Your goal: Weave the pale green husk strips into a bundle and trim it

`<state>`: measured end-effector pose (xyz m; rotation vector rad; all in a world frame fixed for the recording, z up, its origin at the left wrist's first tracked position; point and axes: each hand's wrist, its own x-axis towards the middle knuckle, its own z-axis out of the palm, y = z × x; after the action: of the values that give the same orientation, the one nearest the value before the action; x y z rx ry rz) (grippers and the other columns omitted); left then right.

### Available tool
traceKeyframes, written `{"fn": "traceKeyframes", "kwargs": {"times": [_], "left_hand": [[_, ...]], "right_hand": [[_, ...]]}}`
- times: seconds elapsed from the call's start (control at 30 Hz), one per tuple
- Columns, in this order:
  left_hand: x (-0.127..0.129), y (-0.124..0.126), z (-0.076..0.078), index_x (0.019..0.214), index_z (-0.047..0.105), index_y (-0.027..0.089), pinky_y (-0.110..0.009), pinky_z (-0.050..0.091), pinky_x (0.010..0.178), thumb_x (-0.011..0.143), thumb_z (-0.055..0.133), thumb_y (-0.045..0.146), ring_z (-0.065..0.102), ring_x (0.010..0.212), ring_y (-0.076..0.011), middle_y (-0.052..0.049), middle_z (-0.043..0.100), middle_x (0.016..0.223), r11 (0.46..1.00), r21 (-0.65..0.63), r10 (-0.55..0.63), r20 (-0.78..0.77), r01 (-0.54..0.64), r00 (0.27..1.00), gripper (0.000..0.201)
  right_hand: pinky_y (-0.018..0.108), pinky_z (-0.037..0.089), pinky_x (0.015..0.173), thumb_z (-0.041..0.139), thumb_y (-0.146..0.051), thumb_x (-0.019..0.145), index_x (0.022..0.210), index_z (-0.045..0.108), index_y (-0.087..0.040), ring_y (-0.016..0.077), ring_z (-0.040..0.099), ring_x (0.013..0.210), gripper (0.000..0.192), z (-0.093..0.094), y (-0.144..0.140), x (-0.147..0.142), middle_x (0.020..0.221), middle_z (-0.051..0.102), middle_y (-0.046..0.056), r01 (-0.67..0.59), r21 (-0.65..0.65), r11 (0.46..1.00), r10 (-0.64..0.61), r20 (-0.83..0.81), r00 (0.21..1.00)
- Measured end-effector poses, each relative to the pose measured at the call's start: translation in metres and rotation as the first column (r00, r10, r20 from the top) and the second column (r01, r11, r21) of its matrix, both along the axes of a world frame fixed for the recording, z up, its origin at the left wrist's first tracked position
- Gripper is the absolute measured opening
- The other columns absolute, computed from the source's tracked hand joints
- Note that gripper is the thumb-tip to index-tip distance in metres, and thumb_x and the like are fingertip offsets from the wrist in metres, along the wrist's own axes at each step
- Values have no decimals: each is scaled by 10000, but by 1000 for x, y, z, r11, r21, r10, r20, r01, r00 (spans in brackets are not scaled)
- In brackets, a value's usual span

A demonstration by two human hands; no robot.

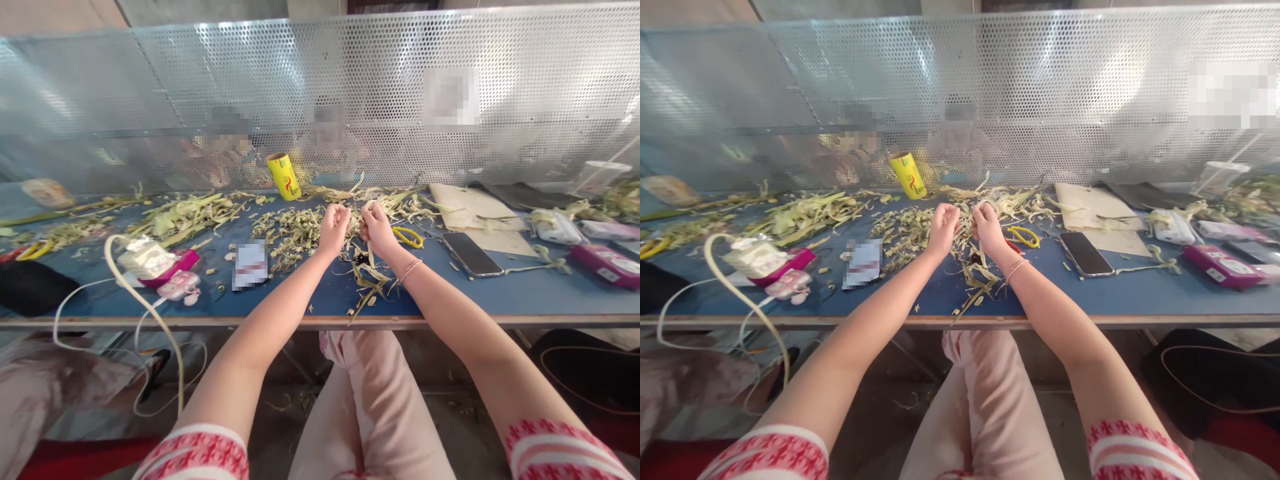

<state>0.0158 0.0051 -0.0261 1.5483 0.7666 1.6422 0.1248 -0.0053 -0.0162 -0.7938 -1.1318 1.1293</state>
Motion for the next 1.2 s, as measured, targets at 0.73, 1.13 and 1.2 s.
{"fn": "traceKeyframes", "kwargs": {"times": [0.73, 1.13, 1.2], "left_hand": [[5, -8, 4, 831, 589, 191, -256, 420, 736, 873, 529, 328, 572, 752, -148, -43, 635, 787, 969, 162, 230, -330, -185, 916, 155], [2, -10, 6, 693, 548, 184, -236, 356, 597, 894, 472, 267, 477, 532, -109, 29, 497, 533, 971, 17, 232, -323, -240, 918, 231], [2, -8, 5, 676, 542, 185, -236, 359, 592, 885, 494, 314, 480, 539, -110, 30, 483, 524, 978, -23, 195, -279, -209, 940, 251]], "right_hand": [[148, 149, 377, 555, -373, 837, 765, 339, -234, 32, 223, 389, 266, -1, -1, 2, 513, 323, -109, -73, -96, 993, 74, 2, 997], [142, 160, 367, 491, -317, 870, 792, 330, -243, 36, 262, 361, 194, -1, -4, -2, 506, 359, -114, -63, -125, 990, 70, 56, 996], [141, 170, 367, 522, -336, 856, 789, 329, -244, 37, 273, 364, 224, -1, -4, -2, 502, 353, -115, -48, -108, 993, 56, 63, 996]]}}
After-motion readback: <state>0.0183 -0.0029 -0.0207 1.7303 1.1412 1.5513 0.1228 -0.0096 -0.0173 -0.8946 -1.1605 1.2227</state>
